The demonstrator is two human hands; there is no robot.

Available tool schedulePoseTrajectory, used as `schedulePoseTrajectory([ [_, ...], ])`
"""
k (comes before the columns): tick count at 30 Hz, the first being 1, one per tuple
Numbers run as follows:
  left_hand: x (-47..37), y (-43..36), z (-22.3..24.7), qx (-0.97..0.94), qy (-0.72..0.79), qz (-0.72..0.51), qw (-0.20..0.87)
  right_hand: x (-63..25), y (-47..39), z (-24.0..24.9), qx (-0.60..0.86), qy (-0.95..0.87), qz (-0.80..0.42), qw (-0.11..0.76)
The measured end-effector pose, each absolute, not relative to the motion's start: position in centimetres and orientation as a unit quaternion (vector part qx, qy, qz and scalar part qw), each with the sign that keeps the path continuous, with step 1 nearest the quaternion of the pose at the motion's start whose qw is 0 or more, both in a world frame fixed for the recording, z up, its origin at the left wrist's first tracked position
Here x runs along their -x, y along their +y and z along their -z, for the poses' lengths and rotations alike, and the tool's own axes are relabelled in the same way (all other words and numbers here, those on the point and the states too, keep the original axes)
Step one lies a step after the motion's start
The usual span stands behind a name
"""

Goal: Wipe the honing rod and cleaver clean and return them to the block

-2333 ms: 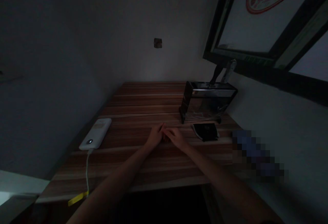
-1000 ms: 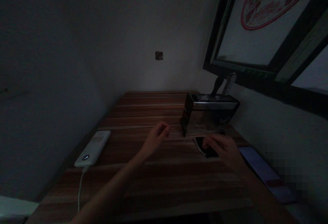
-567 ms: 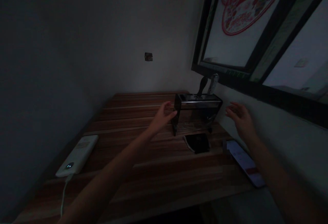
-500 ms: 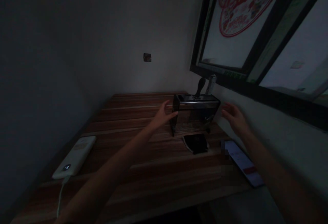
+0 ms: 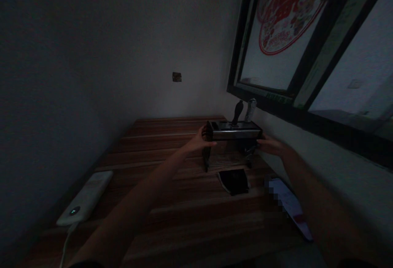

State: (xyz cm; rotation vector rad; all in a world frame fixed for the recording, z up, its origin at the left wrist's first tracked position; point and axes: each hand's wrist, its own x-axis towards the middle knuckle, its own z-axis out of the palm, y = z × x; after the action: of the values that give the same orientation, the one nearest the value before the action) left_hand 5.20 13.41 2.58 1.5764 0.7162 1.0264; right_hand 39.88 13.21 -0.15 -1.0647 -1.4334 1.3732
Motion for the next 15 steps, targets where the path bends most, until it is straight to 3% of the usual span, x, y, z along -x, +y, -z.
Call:
schedulePoseTrajectory([
  [8, -5.2, 14.5, -1.9, -0.654, 0.306, -0.451, 0.525, -40.1, 14.2, -1.0, 0.437, -0.604, -0.553, 0.371],
  [15, -5.2, 14.7, -1.6, -0.644, 0.304, -0.470, 0.521, -39.9, 14.4, -0.9, 0.438, -0.626, -0.522, 0.380],
])
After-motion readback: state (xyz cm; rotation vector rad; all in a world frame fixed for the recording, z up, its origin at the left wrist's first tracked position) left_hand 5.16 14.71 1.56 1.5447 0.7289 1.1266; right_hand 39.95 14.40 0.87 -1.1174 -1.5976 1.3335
